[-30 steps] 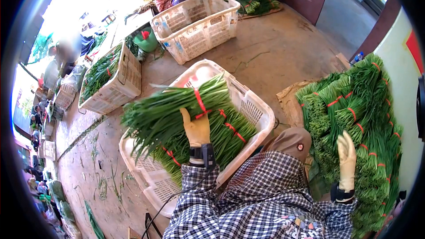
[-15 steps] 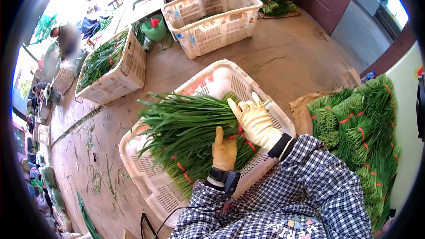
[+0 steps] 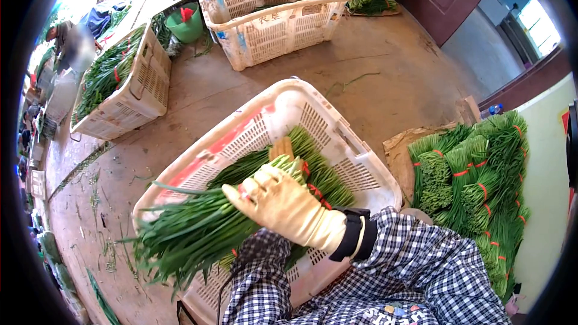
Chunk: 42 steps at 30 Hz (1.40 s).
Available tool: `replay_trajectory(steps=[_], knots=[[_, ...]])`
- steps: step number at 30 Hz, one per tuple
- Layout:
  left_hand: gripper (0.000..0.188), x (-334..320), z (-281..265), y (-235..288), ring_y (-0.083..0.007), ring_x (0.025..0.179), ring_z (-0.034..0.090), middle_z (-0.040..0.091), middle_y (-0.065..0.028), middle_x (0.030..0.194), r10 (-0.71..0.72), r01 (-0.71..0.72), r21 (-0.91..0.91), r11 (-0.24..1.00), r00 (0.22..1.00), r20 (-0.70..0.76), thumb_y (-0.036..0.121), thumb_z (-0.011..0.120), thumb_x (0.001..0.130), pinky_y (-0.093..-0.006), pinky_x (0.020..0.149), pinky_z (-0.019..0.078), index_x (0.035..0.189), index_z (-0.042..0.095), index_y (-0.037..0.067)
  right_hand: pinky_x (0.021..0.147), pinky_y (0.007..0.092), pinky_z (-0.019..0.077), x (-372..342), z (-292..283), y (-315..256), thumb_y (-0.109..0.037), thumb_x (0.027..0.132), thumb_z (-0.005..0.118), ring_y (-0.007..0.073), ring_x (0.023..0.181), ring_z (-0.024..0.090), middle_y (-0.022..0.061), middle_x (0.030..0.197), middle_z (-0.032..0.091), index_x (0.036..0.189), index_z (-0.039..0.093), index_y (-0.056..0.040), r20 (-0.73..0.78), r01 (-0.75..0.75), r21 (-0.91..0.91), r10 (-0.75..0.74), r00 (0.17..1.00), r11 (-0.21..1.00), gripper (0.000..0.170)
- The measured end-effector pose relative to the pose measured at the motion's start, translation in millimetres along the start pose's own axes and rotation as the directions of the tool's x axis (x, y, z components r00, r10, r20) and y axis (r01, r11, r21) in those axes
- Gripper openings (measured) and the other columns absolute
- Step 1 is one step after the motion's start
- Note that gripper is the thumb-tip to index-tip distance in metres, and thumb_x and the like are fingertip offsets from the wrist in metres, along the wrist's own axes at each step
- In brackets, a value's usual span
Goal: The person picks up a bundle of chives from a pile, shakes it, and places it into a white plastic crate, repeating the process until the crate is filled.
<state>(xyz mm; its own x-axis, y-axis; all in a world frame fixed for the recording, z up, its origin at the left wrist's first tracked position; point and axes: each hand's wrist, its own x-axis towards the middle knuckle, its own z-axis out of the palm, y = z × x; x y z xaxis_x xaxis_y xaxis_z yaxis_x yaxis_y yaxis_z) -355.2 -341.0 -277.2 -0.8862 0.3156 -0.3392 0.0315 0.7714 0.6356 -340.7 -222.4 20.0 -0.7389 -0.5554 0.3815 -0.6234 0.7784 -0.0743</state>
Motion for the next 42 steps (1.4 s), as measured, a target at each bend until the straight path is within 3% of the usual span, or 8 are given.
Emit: replay_trajectory(steps=[14,22,26,28,32,36,38,42], knots=[[0.062,112.7,8.2,34.7,-0.0227,0.144,0.043,0.046,-0.0117,0.157,0.072,-0.016,0.409,0.913,0.990,-0.123,0.021,0.057,0.103,-0.0386,0.117,0.0372,0.159,0.033,0.010,0.094,0.0365,0.0497,1.9,76.8,82.8,-0.018,0.086,0.060,0.0208,0.102,0.054,0.0034,0.107,0.051,0.142,0.057,-0.0152,-0.057,0.011,-0.065,-0.015,0.998,0.998,0.056],[0.059,103.0,59.8,38.2,-0.0217,0.148,0.039,0.043,-0.0122,0.160,0.187,-0.051,0.550,0.834,0.963,-0.193,0.024,0.051,0.108,-0.0379,0.119,0.0357,0.161,0.031,0.010,0.107,0.0397,0.0464,-5.0,140.3,135.1,-0.016,0.094,0.053,0.0237,0.113,0.064,0.0046,0.112,0.067,0.140,0.059,-0.0169,0.230,-0.095,-0.110,0.118,0.966,0.989,0.047],[0.063,91.3,23.8,71.7,-0.0321,0.116,0.064,0.066,-0.0126,0.127,-0.150,0.128,0.347,0.929,0.988,0.037,0.045,0.075,0.086,-0.0484,0.095,0.0532,0.139,0.057,0.017,0.123,0.0427,0.0287,-30.6,196.1,161.4,-0.011,0.096,0.049,0.0278,0.137,0.049,0.0094,0.141,0.057,0.153,0.045,-0.0182,0.249,-0.260,-0.210,0.308,0.918,0.943,0.057],[0.066,84.3,25.9,68.5,-0.0316,0.116,0.063,0.063,-0.0112,0.130,0.142,-0.022,0.475,0.880,0.965,-0.219,0.042,0.076,0.085,-0.0473,0.095,0.0525,0.142,0.055,0.016,0.124,0.0423,0.0261,-28.6,193.3,165.8,-0.011,0.096,0.048,0.0264,0.138,0.046,0.0072,0.142,0.055,0.153,0.045,-0.0186,0.306,-0.266,-0.198,0.318,0.898,0.943,0.057],[0.064,74.7,24.2,64.6,-0.0324,0.119,0.061,0.062,-0.0117,0.130,0.208,-0.100,0.375,0.922,0.943,-0.260,0.032,0.079,0.080,-0.0460,0.095,0.0526,0.134,0.056,0.006,0.124,0.0417,0.0245,-26.7,203.9,170.2,-0.012,0.097,0.047,0.0214,0.137,0.045,0.0030,0.140,0.055,0.150,0.048,-0.0189,0.366,-0.250,-0.201,0.309,0.878,0.947,0.053],[0.056,60.8,24.6,61.8,-0.0311,0.121,0.060,0.063,-0.0111,0.130,0.276,-0.162,0.394,0.905,0.928,-0.251,0.030,0.077,0.081,-0.0478,0.102,0.0471,0.129,0.059,0.008,0.122,0.0406,0.0270,-14.6,210.9,173.0,-0.013,0.098,0.050,0.0214,0.134,0.050,0.0016,0.137,0.059,0.149,0.052,-0.0208,0.493,-0.291,-0.176,0.340,0.801,0.940,0.051],[0.054,38.4,19.8,63.5,-0.0293,0.126,0.058,0.061,-0.0116,0.135,0.588,-0.398,0.518,0.757,0.760,-0.276,0.032,0.076,0.080,-0.0494,0.107,0.0423,0.126,0.062,0.008,0.119,0.0409,0.0308,-15.7,221.8,176.2,-0.017,0.099,0.049,0.0212,0.130,0.053,0.0010,0.132,0.063,0.144,0.057,-0.0218,0.477,-0.270,-0.206,0.337,0.811,0.941,0.047],[0.097,25.5,-42.6,71.0,-0.0329,0.151,0.032,0.039,-0.0137,0.161,0.357,-0.176,0.532,0.828,0.898,-0.259,0.049,0.082,0.076,-0.0552,0.122,0.0231,0.155,0.042,0.009,0.117,0.0408,0.0333,-22.9,234.7,180.1,-0.009,0.093,0.051,0.0239,0.125,0.056,0.0032,0.128,0.066,0.139,0.062,-0.0187,0.374,-0.314,-0.111,0.332,0.866,0.943,0.049]])
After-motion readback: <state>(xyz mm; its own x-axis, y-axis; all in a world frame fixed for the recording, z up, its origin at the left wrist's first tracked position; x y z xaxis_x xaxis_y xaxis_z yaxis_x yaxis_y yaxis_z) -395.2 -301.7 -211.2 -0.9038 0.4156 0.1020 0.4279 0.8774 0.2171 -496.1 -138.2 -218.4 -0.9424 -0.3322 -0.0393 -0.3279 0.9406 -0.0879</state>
